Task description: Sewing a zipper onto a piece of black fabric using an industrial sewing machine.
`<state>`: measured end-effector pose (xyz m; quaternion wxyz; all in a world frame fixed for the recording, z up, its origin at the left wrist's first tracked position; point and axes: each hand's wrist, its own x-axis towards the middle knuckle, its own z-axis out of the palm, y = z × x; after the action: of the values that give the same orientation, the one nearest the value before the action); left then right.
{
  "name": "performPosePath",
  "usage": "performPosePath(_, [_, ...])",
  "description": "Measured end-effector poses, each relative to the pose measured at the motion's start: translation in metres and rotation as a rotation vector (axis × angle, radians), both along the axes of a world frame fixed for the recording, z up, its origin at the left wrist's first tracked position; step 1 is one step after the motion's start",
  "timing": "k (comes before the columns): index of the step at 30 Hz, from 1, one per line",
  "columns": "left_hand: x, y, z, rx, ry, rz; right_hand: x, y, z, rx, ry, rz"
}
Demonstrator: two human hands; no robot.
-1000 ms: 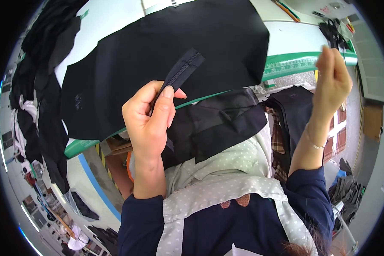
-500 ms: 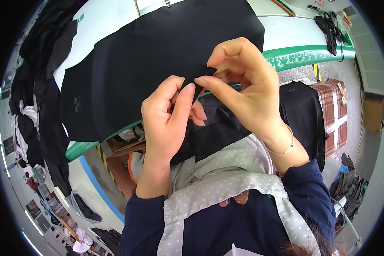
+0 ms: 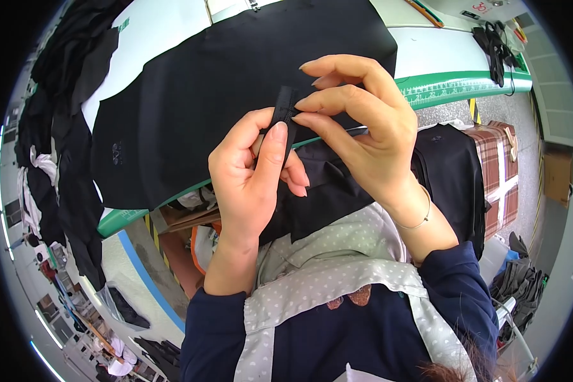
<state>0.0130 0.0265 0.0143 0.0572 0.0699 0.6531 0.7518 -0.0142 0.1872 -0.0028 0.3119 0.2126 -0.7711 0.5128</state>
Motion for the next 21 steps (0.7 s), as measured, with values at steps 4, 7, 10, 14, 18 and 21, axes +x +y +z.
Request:
performPosePath(4, [-0.001, 0.0, -0.005, -0.036, 0.002, 0.021, 0.004, -0.001, -0.001, 0.077, -0.003, -0.009])
performPosePath(7, [0.0, -0.002, -0.008, -0.119, 0.035, 0.045, 0.007, -0.004, -0.004, 0.059, -0.064, 0.047])
performPosePath(10, [-0.001, -0.003, -0.009, -0.162, 0.068, 0.033, 0.011, -0.002, 0.0, -0.219, -0.552, 0.251])
performPosePath(14, [-0.001, -0.001, -0.006, -0.166, 0.035, 0.024, 0.009, 0.002, -0.008, -0.632, -0.849, 0.499])
performPosePath(18, [0.001, -0.004, -0.002, -0.249, 0.029, 0.041, 0.006, 0.015, -0.004, -0.859, -0.952, 0.541])
performPosePath(21, [0.001, -0.005, -0.006, -0.255, 0.031, 0.055, 0.008, 0.04, -0.01, -0.915, -0.891, 0.571])
